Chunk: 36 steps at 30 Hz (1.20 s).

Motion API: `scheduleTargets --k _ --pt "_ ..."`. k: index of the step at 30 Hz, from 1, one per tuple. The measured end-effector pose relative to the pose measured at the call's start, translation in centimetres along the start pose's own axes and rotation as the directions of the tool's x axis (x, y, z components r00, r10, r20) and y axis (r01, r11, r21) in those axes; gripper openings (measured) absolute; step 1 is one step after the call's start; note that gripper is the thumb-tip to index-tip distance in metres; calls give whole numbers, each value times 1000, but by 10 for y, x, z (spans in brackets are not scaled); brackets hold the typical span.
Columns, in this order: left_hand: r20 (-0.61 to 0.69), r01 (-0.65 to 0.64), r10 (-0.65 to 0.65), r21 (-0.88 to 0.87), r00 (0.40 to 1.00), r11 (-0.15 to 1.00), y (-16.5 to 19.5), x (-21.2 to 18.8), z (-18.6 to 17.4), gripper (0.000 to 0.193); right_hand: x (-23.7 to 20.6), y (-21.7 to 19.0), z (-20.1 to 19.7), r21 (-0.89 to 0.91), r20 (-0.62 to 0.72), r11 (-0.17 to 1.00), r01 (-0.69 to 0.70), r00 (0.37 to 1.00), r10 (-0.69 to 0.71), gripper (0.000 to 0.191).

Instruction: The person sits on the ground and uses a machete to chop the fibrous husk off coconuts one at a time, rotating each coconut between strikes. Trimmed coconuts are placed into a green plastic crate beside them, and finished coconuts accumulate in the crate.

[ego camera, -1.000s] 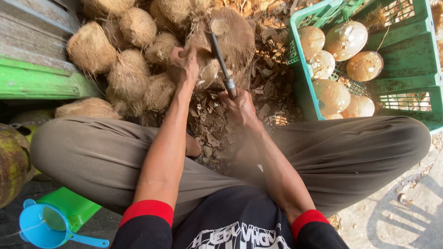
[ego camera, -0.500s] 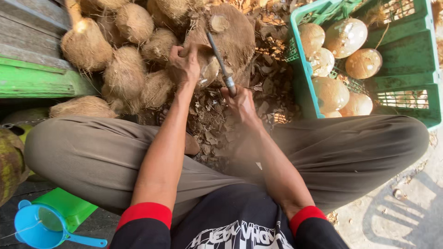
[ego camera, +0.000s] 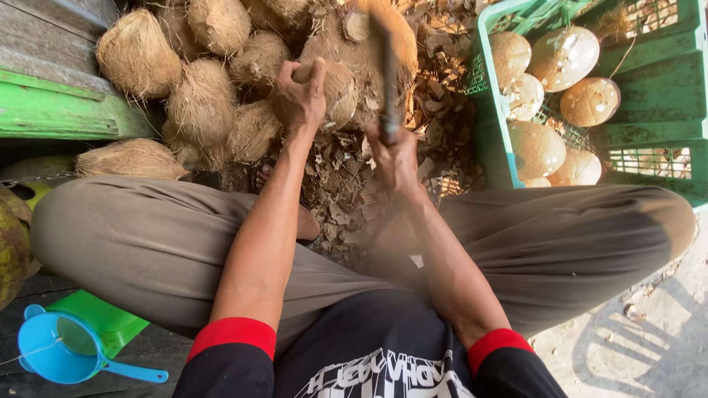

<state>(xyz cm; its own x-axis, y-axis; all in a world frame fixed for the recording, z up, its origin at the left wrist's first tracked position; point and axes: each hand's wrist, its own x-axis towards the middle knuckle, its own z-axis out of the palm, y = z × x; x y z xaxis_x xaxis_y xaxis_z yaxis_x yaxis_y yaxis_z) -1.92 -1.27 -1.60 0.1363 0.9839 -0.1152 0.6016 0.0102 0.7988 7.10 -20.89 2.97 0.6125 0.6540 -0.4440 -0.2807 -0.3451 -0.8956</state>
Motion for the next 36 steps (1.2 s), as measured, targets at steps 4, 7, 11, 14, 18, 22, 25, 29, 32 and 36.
scheduleTargets --k 4,7,11,14,18,22,25,29,32,36 --pt "16 35 -34 -28 999 999 10 5 -8 65 12 16 -4 -478 128 878 -35 986 109 24" --pt "100 162 -159 -19 982 987 11 4 -19 70 3 23 -1 -462 113 880 -106 978 176 28" --pt "248 343 -302 -145 921 928 7 0 -35 83 -4 21 -6 -282 249 944 -170 937 243 28" --pt "238 246 -163 -378 957 892 5 0 -39 82 -2 20 -10 -271 254 947 -173 936 244 24" --pt "326 206 -97 -319 940 925 7 4 -19 76 0 20 -9 -285 242 958 21 969 50 21" --pt "-111 -46 4 -379 994 924 9 12 12 59 0 14 -14 -306 231 939 160 969 -90 20" --pt "-100 -12 -41 -479 994 878 6 14 19 57 -6 -2 -20 -108 180 990 94 981 -74 31" --pt "-59 70 -113 -495 992 866 2 15 14 54 -15 -23 -13 -13 125 970 244 962 -241 40" --pt "-90 43 -102 -505 991 862 7 14 10 54 -22 -29 6 -93 155 995 -29 987 43 27" --pt "-163 62 -122 -332 979 941 11 12 15 50 -27 -34 8 -377 81 920 -110 985 151 36"
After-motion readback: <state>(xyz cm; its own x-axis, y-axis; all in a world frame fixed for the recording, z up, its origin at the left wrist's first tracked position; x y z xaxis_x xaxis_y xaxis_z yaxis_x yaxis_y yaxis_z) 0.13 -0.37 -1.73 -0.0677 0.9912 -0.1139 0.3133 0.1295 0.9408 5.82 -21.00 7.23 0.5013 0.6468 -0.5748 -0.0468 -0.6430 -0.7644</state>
